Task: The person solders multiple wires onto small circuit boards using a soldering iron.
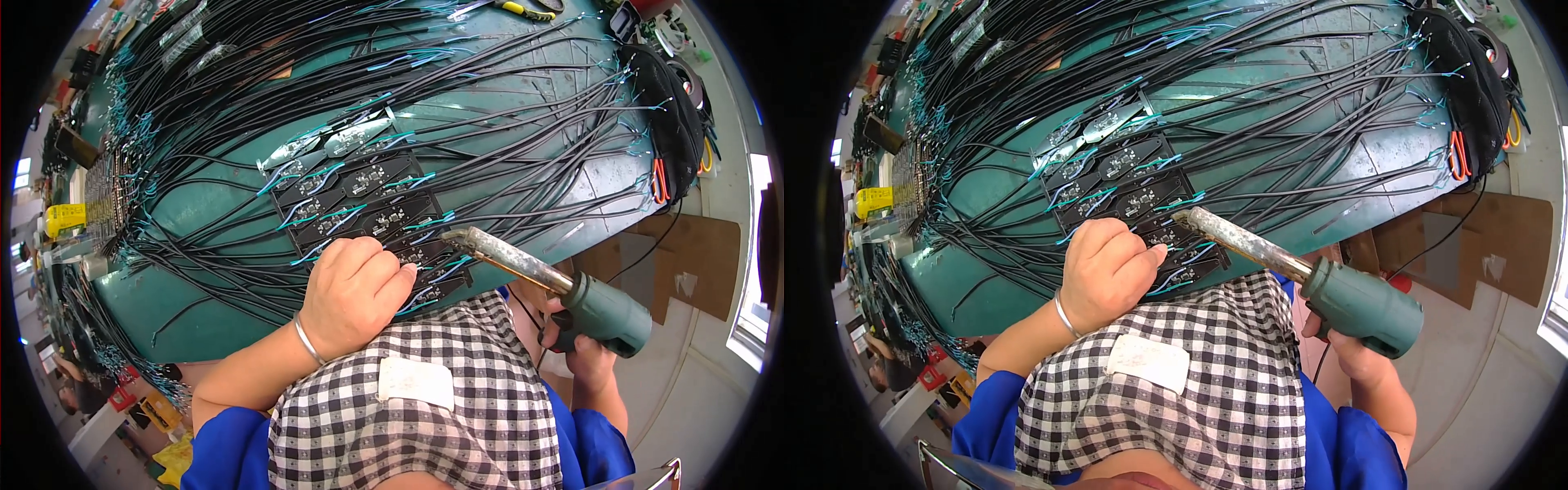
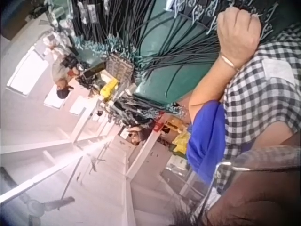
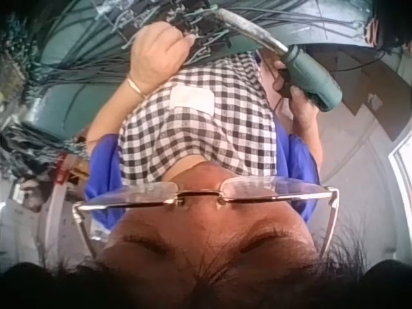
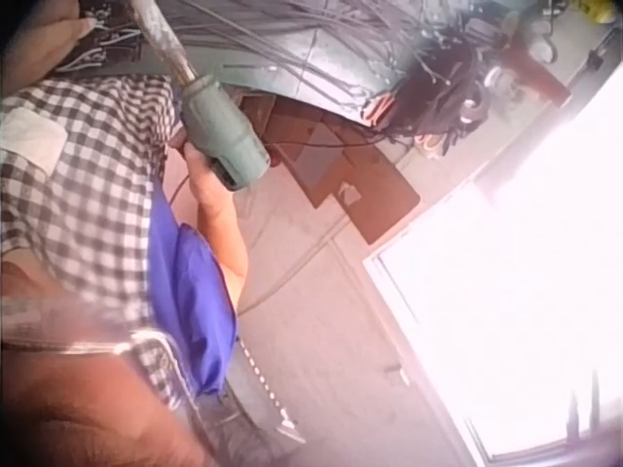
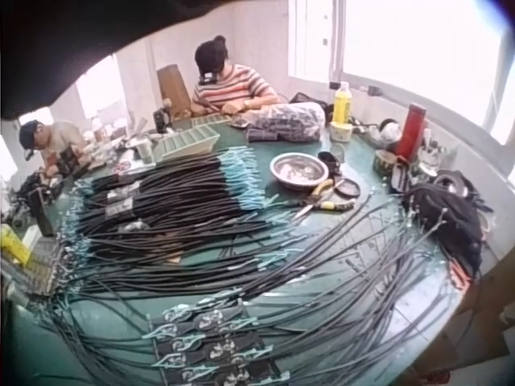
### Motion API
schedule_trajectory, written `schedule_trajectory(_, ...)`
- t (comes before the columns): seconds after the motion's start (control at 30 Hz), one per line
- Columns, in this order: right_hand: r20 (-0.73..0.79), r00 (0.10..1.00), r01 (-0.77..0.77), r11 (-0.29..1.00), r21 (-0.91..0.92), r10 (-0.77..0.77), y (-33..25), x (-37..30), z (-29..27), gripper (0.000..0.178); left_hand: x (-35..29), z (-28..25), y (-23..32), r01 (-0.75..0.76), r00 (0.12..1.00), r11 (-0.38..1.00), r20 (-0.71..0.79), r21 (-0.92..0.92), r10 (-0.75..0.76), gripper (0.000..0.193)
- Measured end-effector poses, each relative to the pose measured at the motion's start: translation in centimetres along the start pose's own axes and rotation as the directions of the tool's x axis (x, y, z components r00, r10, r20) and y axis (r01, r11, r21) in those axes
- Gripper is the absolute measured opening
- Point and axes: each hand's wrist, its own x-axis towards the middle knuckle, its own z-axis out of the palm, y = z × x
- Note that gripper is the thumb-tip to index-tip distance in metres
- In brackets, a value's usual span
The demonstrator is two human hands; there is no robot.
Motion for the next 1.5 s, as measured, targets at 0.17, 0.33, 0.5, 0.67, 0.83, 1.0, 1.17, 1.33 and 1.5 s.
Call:
schedule_trajectory(0.17, 0.049, 0.999, -0.019, 0.992, 0.127, 0.012, 1.8, -1.1, -0.3, 0.058, -0.4, 0.1, 0.0, 0.027, 0.999, 0.999, 0.020, -0.028, -0.026, 0.011)
schedule_trajectory(0.33, 0.036, 0.999, -0.002, 0.983, 0.182, -0.005, 3.0, -1.8, -0.5, 0.057, -0.6, 0.1, -0.1, 0.041, 0.999, 0.997, 0.027, -0.058, -0.040, 0.012)
schedule_trajectory(0.5, 0.129, 0.991, 0.002, 0.996, 0.090, -0.014, 2.4, -0.8, -1.0, 0.053, -0.8, 0.1, -0.1, 0.055, 0.998, 0.996, 0.020, -0.075, -0.054, 0.014)
schedule_trajectory(0.67, 0.061, 0.998, -0.024, 0.994, 0.103, 0.017, 2.4, -1.1, -0.4, 0.051, -0.8, 0.3, -0.2, 0.074, 0.997, 0.993, 0.007, -0.090, -0.074, 0.015)
schedule_trajectory(0.83, 0.099, 0.994, -0.057, 0.987, 0.149, 0.042, 1.7, -0.7, -0.3, 0.045, -0.2, -0.4, -0.1, 0.250, 0.965, 0.957, -0.046, -0.146, -0.259, 0.020)
schedule_trajectory(1.0, 0.117, 0.984, -0.140, 0.989, 0.040, 0.134, 1.3, -1.0, 0.3, 0.038, 0.1, 0.0, 0.3, 0.356, 0.934, 0.931, -0.014, -0.081, -0.358, 0.016)
schedule_trajectory(1.17, 0.079, 0.996, 0.068, 0.885, -0.460, -0.036, 1.2, -1.4, 1.1, 0.027, 1.1, -0.3, 0.1, 0.418, 0.908, 0.905, 0.075, -0.076, -0.413, 0.018)
schedule_trajectory(1.33, 0.242, 0.951, 0.303, 0.715, -0.630, -0.189, 0.9, -0.3, 1.2, 0.025, 1.0, -0.3, 0.2, 0.440, 0.897, 0.896, 0.080, -0.054, -0.435, 0.018)
schedule_trajectory(1.5, 0.318, 0.883, 0.465, 0.556, -0.690, -0.344, 0.7, 0.6, 1.4, 0.031, 1.1, -0.3, 0.1, 0.441, 0.897, 0.894, 0.081, -0.075, -0.436, 0.018)
